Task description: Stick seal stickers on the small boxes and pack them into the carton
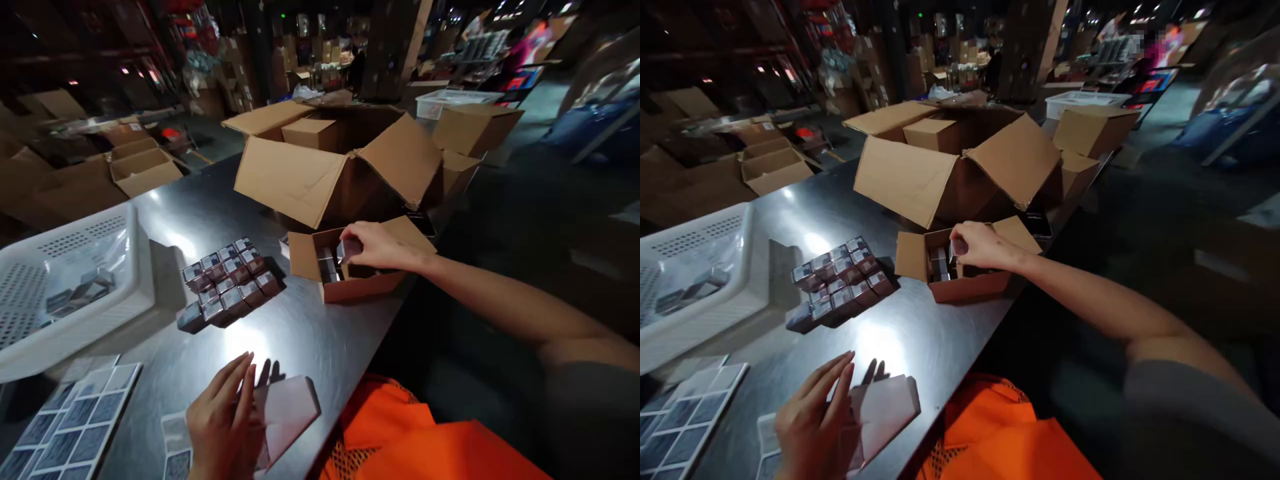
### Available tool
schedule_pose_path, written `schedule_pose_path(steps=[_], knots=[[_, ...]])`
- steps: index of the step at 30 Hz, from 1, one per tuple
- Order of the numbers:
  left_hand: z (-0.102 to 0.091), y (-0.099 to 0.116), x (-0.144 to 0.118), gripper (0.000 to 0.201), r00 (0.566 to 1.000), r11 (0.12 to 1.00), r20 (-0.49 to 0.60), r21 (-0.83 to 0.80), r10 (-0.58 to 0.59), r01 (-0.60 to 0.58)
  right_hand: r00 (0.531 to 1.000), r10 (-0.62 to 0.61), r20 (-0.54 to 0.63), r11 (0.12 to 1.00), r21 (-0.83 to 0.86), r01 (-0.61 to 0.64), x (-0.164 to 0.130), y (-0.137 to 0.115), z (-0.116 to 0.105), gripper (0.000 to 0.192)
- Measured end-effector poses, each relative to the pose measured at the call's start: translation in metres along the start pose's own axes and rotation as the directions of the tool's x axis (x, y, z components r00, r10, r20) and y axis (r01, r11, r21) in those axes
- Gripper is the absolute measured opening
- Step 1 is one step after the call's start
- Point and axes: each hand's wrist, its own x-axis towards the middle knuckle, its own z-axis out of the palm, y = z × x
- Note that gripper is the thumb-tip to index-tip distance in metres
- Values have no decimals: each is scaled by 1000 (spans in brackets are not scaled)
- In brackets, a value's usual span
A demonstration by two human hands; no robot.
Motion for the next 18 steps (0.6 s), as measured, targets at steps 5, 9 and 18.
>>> schedule_pose_path(steps=[5,9,18], knots=[[-1,-2,1,18,1000,999,5,39,-22,22,899,-90,429,991,124,40,13,7,6,43],[-2,-7,-3,19,999,998,7,48,-48,48,882,-141,450,984,160,75,-6,7,11,93],[0,-14,-16,32,988,992,92,-4,-125,126,976,-138,167,990,-13,142,-6,16,28,105]])
